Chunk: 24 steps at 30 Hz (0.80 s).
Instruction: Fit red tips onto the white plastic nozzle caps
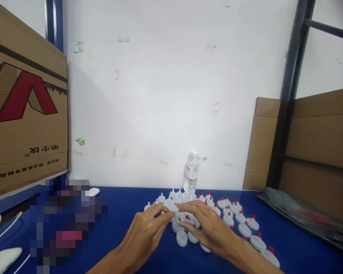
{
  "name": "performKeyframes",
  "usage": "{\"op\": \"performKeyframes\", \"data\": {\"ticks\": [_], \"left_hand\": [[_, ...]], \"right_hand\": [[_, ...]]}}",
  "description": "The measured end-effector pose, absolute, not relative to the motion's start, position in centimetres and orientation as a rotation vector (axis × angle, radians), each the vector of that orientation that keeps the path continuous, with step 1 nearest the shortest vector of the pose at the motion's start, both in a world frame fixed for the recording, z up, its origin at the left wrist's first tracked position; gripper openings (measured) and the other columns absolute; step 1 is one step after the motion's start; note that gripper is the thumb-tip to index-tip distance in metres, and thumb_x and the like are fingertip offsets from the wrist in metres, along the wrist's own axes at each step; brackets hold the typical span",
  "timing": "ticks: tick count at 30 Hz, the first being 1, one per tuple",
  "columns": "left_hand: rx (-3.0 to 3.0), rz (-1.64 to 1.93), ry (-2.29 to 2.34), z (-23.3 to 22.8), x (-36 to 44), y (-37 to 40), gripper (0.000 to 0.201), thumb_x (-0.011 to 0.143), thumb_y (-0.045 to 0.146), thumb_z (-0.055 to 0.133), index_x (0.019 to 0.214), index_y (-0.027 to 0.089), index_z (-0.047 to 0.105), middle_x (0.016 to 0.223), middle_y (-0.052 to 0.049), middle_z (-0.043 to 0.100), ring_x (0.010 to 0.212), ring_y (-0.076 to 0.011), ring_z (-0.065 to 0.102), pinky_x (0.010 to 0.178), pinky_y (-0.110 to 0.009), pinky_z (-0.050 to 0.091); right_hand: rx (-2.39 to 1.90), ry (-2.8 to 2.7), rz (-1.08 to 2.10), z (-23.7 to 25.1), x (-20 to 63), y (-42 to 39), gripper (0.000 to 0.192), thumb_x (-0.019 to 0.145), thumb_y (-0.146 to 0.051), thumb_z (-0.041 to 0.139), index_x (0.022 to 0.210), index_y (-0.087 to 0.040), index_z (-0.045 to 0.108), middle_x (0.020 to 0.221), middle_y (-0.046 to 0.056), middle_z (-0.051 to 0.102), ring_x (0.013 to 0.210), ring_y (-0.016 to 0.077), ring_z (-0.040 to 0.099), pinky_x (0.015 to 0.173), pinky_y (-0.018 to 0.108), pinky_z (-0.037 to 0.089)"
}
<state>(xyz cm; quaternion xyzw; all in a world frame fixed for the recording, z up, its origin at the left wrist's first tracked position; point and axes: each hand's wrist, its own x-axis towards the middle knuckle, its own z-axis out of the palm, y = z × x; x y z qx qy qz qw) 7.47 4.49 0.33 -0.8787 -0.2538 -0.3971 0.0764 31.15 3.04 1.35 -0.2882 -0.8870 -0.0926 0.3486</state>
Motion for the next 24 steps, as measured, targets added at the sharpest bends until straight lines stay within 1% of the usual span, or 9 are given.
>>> {"op": "performKeyframes", "data": {"ticks": [4, 6, 10, 13, 16, 21, 24], "left_hand": [[-2.671, -1.258, -0.762, -0.1, 7.6, 4.8, 0.025, 0.105, 0.025, 0.045, 0.122, 0.029, 0.064, 0.102, -0.001, 0.073, 0.089, -0.0176, 0.069, 0.076, -0.026, 0.054], [-2.69, -1.263, -0.833, -0.2, 7.8, 5.0, 0.023, 0.105, 0.028, 0.046, 0.117, 0.027, 0.065, 0.101, -0.001, 0.073, 0.089, -0.0184, 0.07, 0.077, -0.027, 0.053], [-2.789, -1.217, -0.987, 0.1, 8.1, 4.4, 0.027, 0.105, 0.025, 0.041, 0.097, 0.023, 0.067, 0.087, -0.001, 0.071, 0.078, -0.0174, 0.066, 0.07, -0.025, 0.049], [-2.877, -1.286, -1.059, 0.6, 8.3, 3.5, 0.033, 0.105, 0.024, 0.039, 0.083, 0.022, 0.063, 0.079, 0.001, 0.066, 0.072, -0.0149, 0.062, 0.067, -0.024, 0.044], [-2.929, -1.367, -1.079, 0.9, 8.4, 2.9, 0.037, 0.105, 0.028, 0.038, 0.074, 0.022, 0.058, 0.073, 0.002, 0.063, 0.068, -0.0138, 0.06, 0.066, -0.024, 0.041], [-2.97, -1.41, -1.085, 1.0, 8.3, 2.8, 0.039, 0.105, 0.033, 0.039, 0.072, 0.021, 0.058, 0.068, 0.003, 0.06, 0.064, -0.0129, 0.058, 0.064, -0.025, 0.041], [-2.977, -1.321, -1.084, 1.3, 8.2, 2.9, 0.039, 0.105, 0.03, 0.038, 0.073, 0.021, 0.058, 0.068, 0.003, 0.061, 0.064, -0.0128, 0.058, 0.065, -0.025, 0.042]], "right_hand": [[-0.692, -2.298, -0.257, 1.5, 31.0, 2.7, 0.029, 0.101, -0.025, 0.055, 0.129, -0.024, 0.047, 0.119, 0.008, 0.07, 0.111, 0.0213, 0.064, 0.094, 0.037, 0.055], [-0.659, -2.284, -0.273, 1.5, 30.7, 2.5, 0.024, 0.102, -0.025, 0.053, 0.125, -0.023, 0.048, 0.119, 0.008, 0.07, 0.11, 0.0212, 0.064, 0.093, 0.037, 0.056], [-0.636, -2.256, -0.3, 1.4, 30.2, 2.1, 0.018, 0.103, -0.022, 0.05, 0.121, -0.022, 0.049, 0.118, 0.009, 0.07, 0.109, 0.0214, 0.065, 0.09, 0.036, 0.057], [-0.606, -2.246, -0.345, 1.4, 29.9, 1.9, 0.017, 0.103, -0.018, 0.049, 0.12, -0.02, 0.051, 0.113, 0.009, 0.071, 0.108, 0.0217, 0.065, 0.089, 0.035, 0.057], [-0.553, -2.231, -0.409, 1.5, 29.7, 1.6, 0.018, 0.101, -0.013, 0.049, 0.118, -0.02, 0.052, 0.112, 0.01, 0.072, 0.11, 0.0223, 0.065, 0.089, 0.035, 0.058], [-0.509, -2.218, -0.463, 1.7, 29.6, 1.0, 0.021, 0.099, -0.006, 0.045, 0.112, -0.021, 0.053, 0.113, 0.009, 0.073, 0.11, 0.0218, 0.067, 0.092, 0.036, 0.057], [-0.527, -2.248, -0.508, 1.8, 29.5, 1.0, 0.024, 0.098, -0.004, 0.043, 0.111, -0.021, 0.055, 0.117, 0.01, 0.072, 0.112, 0.0229, 0.065, 0.094, 0.038, 0.057]]}}
